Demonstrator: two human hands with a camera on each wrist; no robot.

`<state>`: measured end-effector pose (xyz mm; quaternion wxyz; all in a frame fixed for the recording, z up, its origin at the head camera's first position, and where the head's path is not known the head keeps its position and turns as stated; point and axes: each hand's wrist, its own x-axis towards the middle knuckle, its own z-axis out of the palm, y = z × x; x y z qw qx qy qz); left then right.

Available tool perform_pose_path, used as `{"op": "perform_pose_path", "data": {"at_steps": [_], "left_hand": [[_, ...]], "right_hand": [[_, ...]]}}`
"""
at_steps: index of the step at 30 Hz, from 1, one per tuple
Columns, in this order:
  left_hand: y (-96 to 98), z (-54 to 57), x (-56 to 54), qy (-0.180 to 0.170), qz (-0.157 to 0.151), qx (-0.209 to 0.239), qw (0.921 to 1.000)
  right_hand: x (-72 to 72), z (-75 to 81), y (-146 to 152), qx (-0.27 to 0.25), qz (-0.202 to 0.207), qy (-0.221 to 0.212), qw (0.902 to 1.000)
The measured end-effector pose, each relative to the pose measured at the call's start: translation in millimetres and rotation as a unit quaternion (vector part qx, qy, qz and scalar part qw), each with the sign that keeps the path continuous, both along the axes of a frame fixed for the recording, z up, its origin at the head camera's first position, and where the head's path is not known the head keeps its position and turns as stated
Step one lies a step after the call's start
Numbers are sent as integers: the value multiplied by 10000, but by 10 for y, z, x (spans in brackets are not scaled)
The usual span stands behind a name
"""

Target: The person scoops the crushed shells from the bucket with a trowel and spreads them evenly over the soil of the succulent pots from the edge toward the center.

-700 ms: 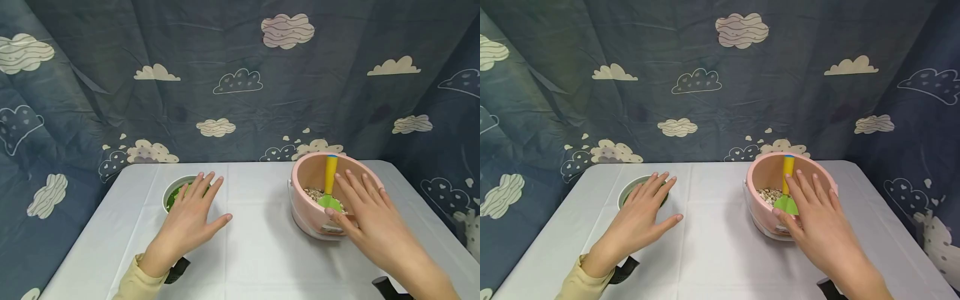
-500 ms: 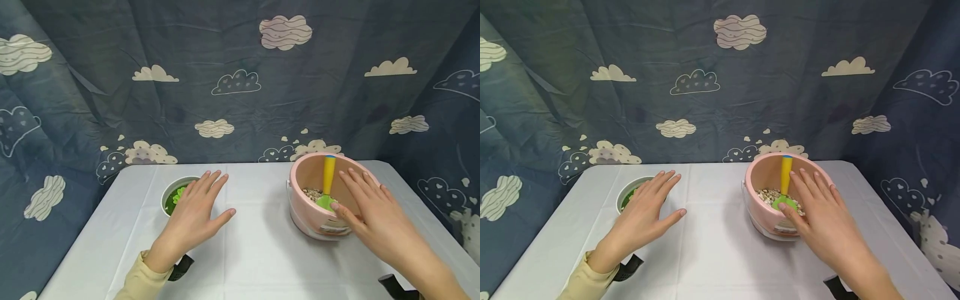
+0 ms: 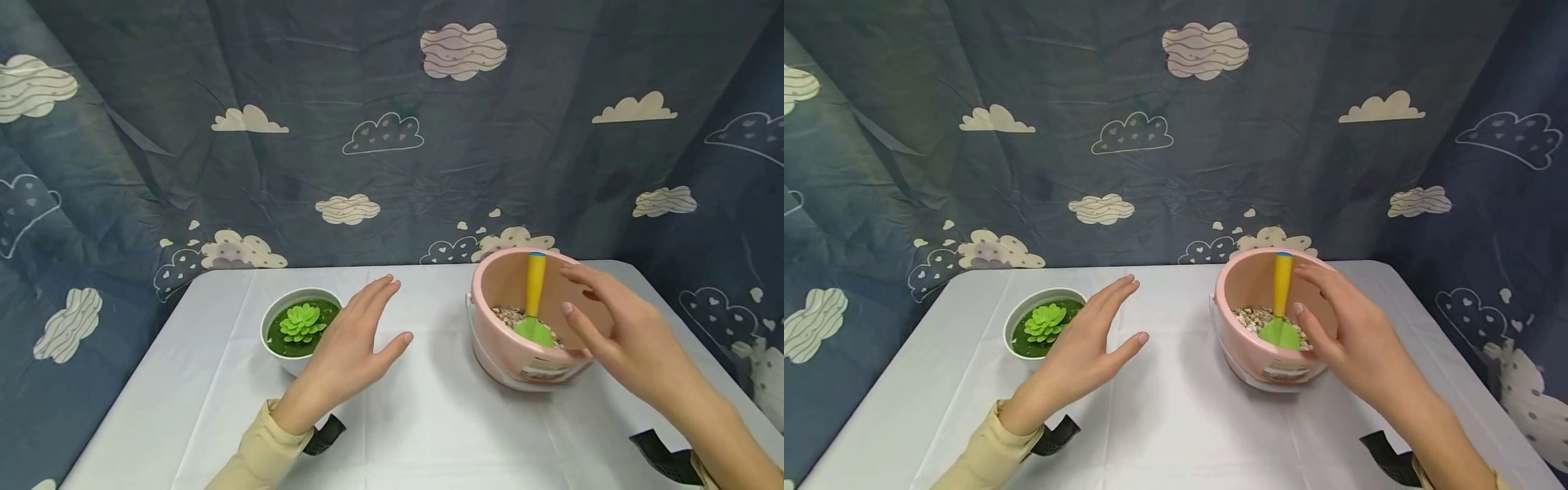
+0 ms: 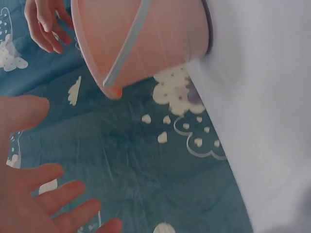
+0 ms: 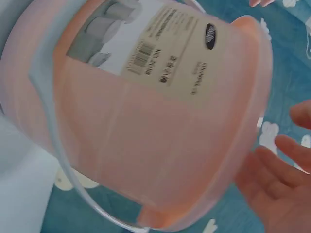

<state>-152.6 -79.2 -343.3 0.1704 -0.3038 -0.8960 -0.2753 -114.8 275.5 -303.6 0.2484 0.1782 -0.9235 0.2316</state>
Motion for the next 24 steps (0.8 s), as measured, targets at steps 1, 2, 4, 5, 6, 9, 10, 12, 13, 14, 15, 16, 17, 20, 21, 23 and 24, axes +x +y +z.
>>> {"op": "perform_pose_path", "data": {"at_steps": [1, 2, 4, 5, 6, 9, 10, 12, 13, 14, 15, 16, 17, 20, 21, 23, 24], "left_hand": [[20, -8, -7, -77, -20, 71, 9999], [40, -19, -12, -188, -49, 133, 9997], [80, -50, -20, -523, -127, 232, 9983], [100, -68, -24, -728, -177, 287, 9968], [119, -87, -28, -947, -219, 329, 9947], [170, -138, -45, -1474, -346, 534, 9870], [183, -149, -52, -1614, -371, 609, 9843], [206, -168, -71, -1889, -438, 809, 9777], [216, -177, -85, -2031, -502, 942, 9733], [226, -186, -98, -2206, -577, 1094, 9675], [235, -192, -111, -2387, -631, 1222, 9613], [244, -201, -126, -2574, -699, 1365, 9541], [254, -210, -140, -2760, -765, 1516, 9460], [290, -226, -177, -3193, -906, 1875, 9245], [306, -226, -189, -3264, -929, 1940, 9204], [341, -222, -215, -3345, -973, 2055, 9146], [359, -217, -228, -3356, -1001, 2101, 9128]], "right_hand": [[-25, -12, 11, -76, 25, 155, 9998], [-48, -26, 22, -154, 19, 245, 9996], [-88, -49, 38, -391, -23, 237, 9990], [-106, -59, 46, -525, -73, 134, 9985], [-121, -70, 55, -655, -130, -2, 9978], [-164, -91, 68, -913, -338, -443, 9943], [-179, -96, 70, -948, -403, -576, 9930], [-208, -100, 72, -911, -523, -751, 9916], [-226, -99, 70, -874, -572, -819, 9912], [-245, -99, 71, -830, -608, -882, 9908], [-267, -98, 71, -801, -621, -942, 9904], [-284, -96, 72, -781, -603, -987, 9902], [-304, -93, 75, -774, -562, -1040, 9900], [-356, -86, 87, -750, -402, -1150, 9897], [-374, -81, 92, -743, -345, -1176, 9897], [-412, -69, 100, -701, -258, -1243, 9894], [-430, -62, 102, -668, -222, -1270, 9894]]}}
